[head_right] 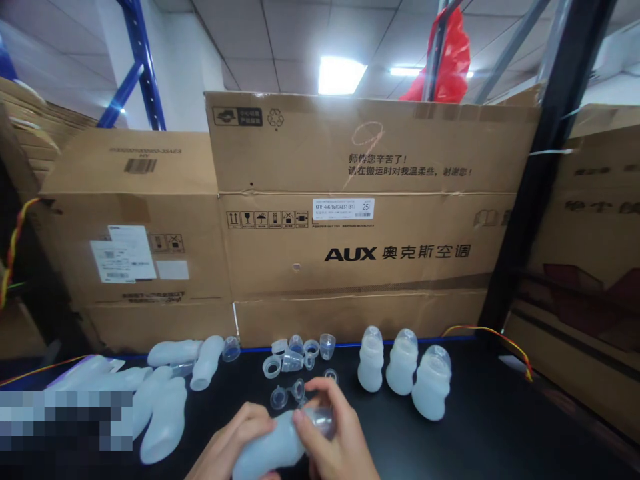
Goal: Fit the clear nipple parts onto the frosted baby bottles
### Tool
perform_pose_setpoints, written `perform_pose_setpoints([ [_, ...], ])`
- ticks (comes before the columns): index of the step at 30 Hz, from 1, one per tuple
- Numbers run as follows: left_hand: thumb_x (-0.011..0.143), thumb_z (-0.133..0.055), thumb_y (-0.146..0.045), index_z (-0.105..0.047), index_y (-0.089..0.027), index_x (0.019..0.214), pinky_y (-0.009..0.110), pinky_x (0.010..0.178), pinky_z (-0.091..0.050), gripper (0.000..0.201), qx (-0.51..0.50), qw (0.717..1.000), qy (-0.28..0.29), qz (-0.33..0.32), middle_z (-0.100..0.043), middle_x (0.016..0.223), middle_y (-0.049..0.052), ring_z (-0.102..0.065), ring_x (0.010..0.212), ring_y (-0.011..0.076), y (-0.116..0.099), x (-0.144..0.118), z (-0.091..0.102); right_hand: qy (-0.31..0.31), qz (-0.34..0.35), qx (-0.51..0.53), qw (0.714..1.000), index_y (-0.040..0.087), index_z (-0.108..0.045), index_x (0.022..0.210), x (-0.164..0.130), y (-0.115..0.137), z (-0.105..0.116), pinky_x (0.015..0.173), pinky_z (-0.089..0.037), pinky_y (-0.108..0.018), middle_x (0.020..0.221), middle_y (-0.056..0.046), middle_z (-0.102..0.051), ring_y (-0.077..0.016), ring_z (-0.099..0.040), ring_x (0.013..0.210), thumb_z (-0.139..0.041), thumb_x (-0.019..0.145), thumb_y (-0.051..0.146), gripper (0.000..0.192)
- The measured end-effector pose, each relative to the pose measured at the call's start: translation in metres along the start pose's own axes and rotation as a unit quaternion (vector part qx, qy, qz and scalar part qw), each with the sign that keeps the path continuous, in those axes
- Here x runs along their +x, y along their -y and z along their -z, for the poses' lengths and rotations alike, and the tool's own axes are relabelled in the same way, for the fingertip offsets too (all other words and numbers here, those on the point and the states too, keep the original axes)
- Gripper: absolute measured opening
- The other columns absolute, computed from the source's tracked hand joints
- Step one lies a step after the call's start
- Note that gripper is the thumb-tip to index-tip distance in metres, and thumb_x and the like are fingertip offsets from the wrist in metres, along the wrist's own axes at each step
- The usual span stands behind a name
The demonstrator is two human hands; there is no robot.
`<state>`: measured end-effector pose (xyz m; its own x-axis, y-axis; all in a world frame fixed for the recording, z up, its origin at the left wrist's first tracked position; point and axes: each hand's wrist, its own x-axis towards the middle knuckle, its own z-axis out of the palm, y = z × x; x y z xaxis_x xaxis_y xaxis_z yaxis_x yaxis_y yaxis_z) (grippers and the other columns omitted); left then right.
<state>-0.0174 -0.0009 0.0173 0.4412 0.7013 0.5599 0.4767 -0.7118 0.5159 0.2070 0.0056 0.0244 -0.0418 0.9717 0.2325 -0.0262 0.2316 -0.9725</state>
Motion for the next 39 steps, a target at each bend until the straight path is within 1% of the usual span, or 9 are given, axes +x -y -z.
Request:
perform_pose_setpoints([
  [5, 0.077, -0.086, -0.031, -0.038, -0.036, 0.158, 0.05, 0.117, -0.049, 0.095, 0.114, 0.992, 0.02, 0.058, -0.054, 0.157, 0.011, -0.054, 0.141, 0.034, 0.029, -0.003, -0.017, -0.099, 0.087, -0.12, 0.984, 0.021, -0.061, 0.106, 0.011, 0.022, 0.026, 0.068, -0.057, -0.025, 0.101, -0.006, -0.073, -0.0197, -0.071, 0.084, -0.079, 0.082, 0.049, 0.041],
  [8, 0.076, -0.086, -0.03, -0.045, -0.037, 0.155, 0.051, 0.117, -0.048, 0.09, 0.159, 0.984, 0.048, 0.066, -0.05, 0.162, 0.009, -0.05, 0.145, 0.0359, 0.048, -0.008, -0.024, -0.117, 0.125, -0.241, 0.955, 0.021, -0.065, 0.11, 0.02, 0.031, 0.048, 0.069, -0.057, -0.028, 0.1, -0.007, -0.075, -0.0217, -0.073, 0.084, -0.072, 0.086, 0.045, 0.035],
  [15, 0.088, -0.071, -0.055, -0.053, -0.036, 0.151, 0.059, 0.113, -0.05, 0.068, 0.182, 0.977, 0.108, 0.03, -0.048, 0.164, 0.009, -0.053, 0.141, 0.0404, 0.074, -0.011, -0.027, -0.142, 0.128, -0.437, 0.879, 0.025, -0.049, 0.14, 0.034, 0.038, 0.088, 0.077, -0.055, -0.037, 0.104, -0.004, -0.076, -0.0257, -0.076, 0.086, -0.063, 0.086, 0.04, 0.057],
  [21, 0.088, -0.071, -0.054, -0.057, -0.033, 0.148, 0.055, 0.114, -0.051, 0.065, 0.181, 0.978, 0.1, 0.04, -0.053, 0.16, 0.01, -0.055, 0.14, 0.0377, 0.058, -0.007, -0.02, -0.141, 0.134, -0.529, 0.826, 0.025, -0.046, 0.146, 0.034, 0.036, 0.102, 0.062, -0.052, -0.033, 0.097, -0.005, -0.077, -0.0265, -0.076, 0.074, -0.06, 0.09, 0.039, 0.06],
  [26, 0.087, -0.07, -0.055, -0.049, -0.029, 0.155, 0.064, 0.117, -0.045, 0.076, 0.192, 0.968, 0.134, 0.093, -0.049, 0.163, 0.013, -0.05, 0.145, 0.0424, 0.037, 0.002, -0.008, -0.199, 0.167, -0.581, 0.771, 0.03, -0.031, 0.16, 0.033, 0.032, 0.1, 0.055, -0.049, -0.03, 0.123, -0.007, -0.072, -0.0229, -0.075, 0.072, -0.062, 0.093, 0.045, 0.075],
  [31, 0.083, -0.074, -0.046, -0.044, -0.022, 0.158, 0.064, 0.121, -0.039, 0.085, 0.175, 0.96, 0.137, 0.17, -0.049, 0.162, 0.016, -0.044, 0.149, 0.0421, 0.021, 0.007, -0.003, -0.244, 0.163, -0.625, 0.723, 0.028, -0.043, 0.154, 0.032, 0.037, 0.099, 0.047, -0.035, -0.025, 0.13, -0.014, -0.065, -0.0249, -0.072, 0.077, -0.062, 0.094, 0.052, 0.067],
  [34, 0.085, -0.072, -0.048, -0.054, -0.026, 0.152, 0.065, 0.121, -0.038, 0.073, 0.156, 0.961, 0.14, 0.181, -0.051, 0.161, 0.013, -0.044, 0.149, 0.0414, 0.014, 0.008, 0.0, -0.291, 0.174, -0.625, 0.704, 0.025, -0.053, 0.146, 0.029, 0.047, 0.094, 0.049, -0.038, -0.026, 0.127, -0.015, -0.065, -0.0279, -0.072, 0.083, -0.063, 0.092, 0.061, 0.066],
  [37, 0.087, -0.069, -0.054, -0.063, -0.029, 0.142, 0.067, 0.121, -0.038, 0.061, 0.141, 0.963, 0.147, 0.179, -0.054, 0.159, 0.01, -0.044, 0.148, 0.0415, 0.007, 0.009, 0.003, -0.339, 0.276, -0.564, 0.7, 0.022, -0.062, 0.132, 0.022, 0.051, 0.081, 0.064, -0.051, -0.034, 0.116, -0.014, -0.069, -0.0287, -0.072, 0.092, -0.065, 0.095, 0.051, 0.047],
  [39, 0.087, -0.069, -0.055, -0.064, -0.028, 0.142, 0.067, 0.122, -0.037, 0.061, 0.134, 0.964, 0.147, 0.178, -0.055, 0.159, 0.009, -0.044, 0.148, 0.0414, 0.005, 0.01, 0.004, -0.291, 0.368, -0.504, 0.725, 0.023, -0.066, 0.121, 0.015, 0.046, 0.067, 0.076, -0.055, -0.035, 0.105, -0.01, -0.071, -0.0243, -0.071, 0.091, -0.066, 0.096, 0.034, 0.027],
])
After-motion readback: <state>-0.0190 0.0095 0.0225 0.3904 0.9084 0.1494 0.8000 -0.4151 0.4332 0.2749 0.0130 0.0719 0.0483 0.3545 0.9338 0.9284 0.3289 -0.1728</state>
